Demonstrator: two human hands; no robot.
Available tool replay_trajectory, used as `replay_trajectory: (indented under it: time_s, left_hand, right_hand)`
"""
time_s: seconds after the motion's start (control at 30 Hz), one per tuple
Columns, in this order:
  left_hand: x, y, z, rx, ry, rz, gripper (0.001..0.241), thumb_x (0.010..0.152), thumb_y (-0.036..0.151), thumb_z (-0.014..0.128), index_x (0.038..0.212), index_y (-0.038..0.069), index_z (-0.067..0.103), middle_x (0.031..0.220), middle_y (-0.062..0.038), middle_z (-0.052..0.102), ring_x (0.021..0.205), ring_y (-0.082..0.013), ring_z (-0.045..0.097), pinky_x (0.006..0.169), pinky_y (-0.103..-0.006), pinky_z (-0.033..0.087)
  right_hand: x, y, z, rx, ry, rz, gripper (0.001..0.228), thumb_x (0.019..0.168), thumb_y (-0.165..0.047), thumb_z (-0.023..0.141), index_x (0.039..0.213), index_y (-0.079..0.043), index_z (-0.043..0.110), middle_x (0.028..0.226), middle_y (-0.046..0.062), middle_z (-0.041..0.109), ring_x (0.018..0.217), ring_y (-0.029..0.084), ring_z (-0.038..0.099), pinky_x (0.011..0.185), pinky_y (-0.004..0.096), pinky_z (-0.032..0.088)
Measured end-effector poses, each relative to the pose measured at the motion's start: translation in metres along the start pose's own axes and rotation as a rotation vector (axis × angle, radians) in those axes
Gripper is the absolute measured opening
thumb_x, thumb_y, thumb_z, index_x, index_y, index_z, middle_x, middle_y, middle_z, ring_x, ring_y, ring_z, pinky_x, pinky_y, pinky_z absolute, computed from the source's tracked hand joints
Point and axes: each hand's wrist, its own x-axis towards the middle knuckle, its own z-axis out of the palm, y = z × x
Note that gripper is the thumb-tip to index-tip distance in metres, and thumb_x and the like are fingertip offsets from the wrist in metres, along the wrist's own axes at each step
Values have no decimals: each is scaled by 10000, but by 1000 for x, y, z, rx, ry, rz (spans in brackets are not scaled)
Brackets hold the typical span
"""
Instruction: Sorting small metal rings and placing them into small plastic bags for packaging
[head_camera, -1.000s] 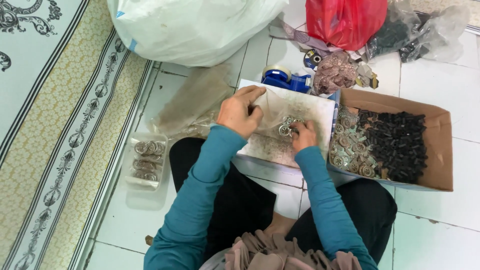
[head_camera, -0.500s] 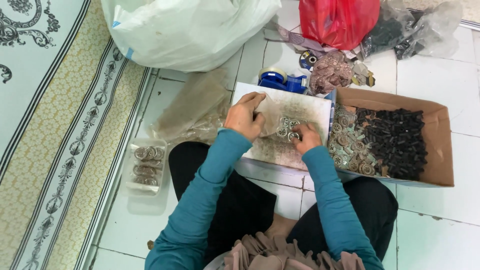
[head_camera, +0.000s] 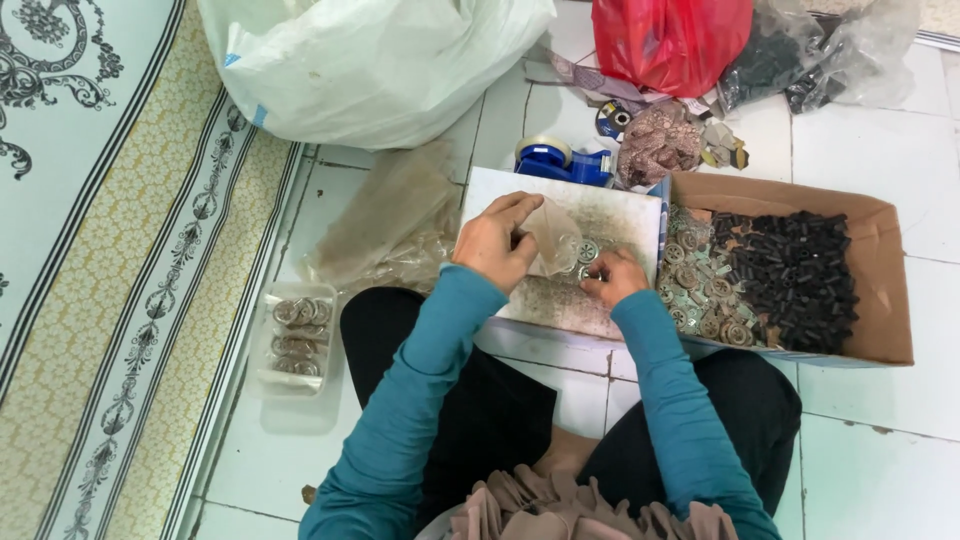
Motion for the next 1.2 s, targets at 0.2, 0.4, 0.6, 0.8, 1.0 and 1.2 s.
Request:
replay_trajectory:
  time_s: [0.2, 0.4, 0.6, 0.8, 1.0, 1.2]
  left_hand:
    - [3, -3, 1, 8, 6, 7, 498, 920, 48, 577, 1417, 65, 608, 1404, -217, 601, 1052, -370, 725, 929, -498, 624]
    - [6, -6, 2, -2, 8, 10, 499, 914, 55, 588, 1412, 67, 616, 1400, -212, 610, 1082, -383, 716, 939, -483, 618]
    - [11, -6, 0, -24, 11, 22, 507, 915, 62, 592, 1421, 75, 612, 1400, -224, 605, 1192, -415, 661, 1012, -493, 582]
    - [1, 17, -10, -24, 9, 49, 493, 919, 48, 583, 1411, 34, 610, 1387, -252, 608, 1203, -433, 653, 1024, -503, 566]
    - [13, -9, -2, 46, 38, 36, 496, 935, 89, 592, 1430, 70, 604, 1410, -225, 592, 1240, -433, 628, 1047, -522, 561]
    - [26, -29, 7, 90, 28, -8, 501, 924, 95, 596, 1425, 80, 609, 1405, -225, 597, 1238, -424, 635, 1051, -514, 560]
  right_hand:
    - [-3, -13, -1, -17, 20, 13, 474, 747, -342, 917, 1141, -165, 723, 986, 106, 614, 1061, 383, 686, 976, 482, 559]
    - [0, -7, 2, -48, 0, 92, 443, 699, -439, 932, 1044, -234, 741, 976, 53, 640, 1088, 307, 694, 988, 440, 563]
    - [-1, -18, -2, -18, -32, 238, 610, 745, -389, 931, 1282, -246, 679, 1056, 76, 723, 1105, 298, 713, 970, 436, 582]
    - [-10, -33, -10, 6, 28, 194, 556, 739, -297, 939, 1231, -155, 723, 963, 117, 694, 1054, 364, 708, 953, 495, 580]
    - [-34, -28, -6, 322, 198, 69, 313, 863, -211, 893, 1115, -60, 785, 881, 172, 712, 880, 357, 714, 806, 483, 591]
    - [-81, -186, -128, 762, 433, -202, 209, 943, -59, 830, 1139, -68, 760, 787, 69, 692, 712, 89, 609, 685, 246, 537]
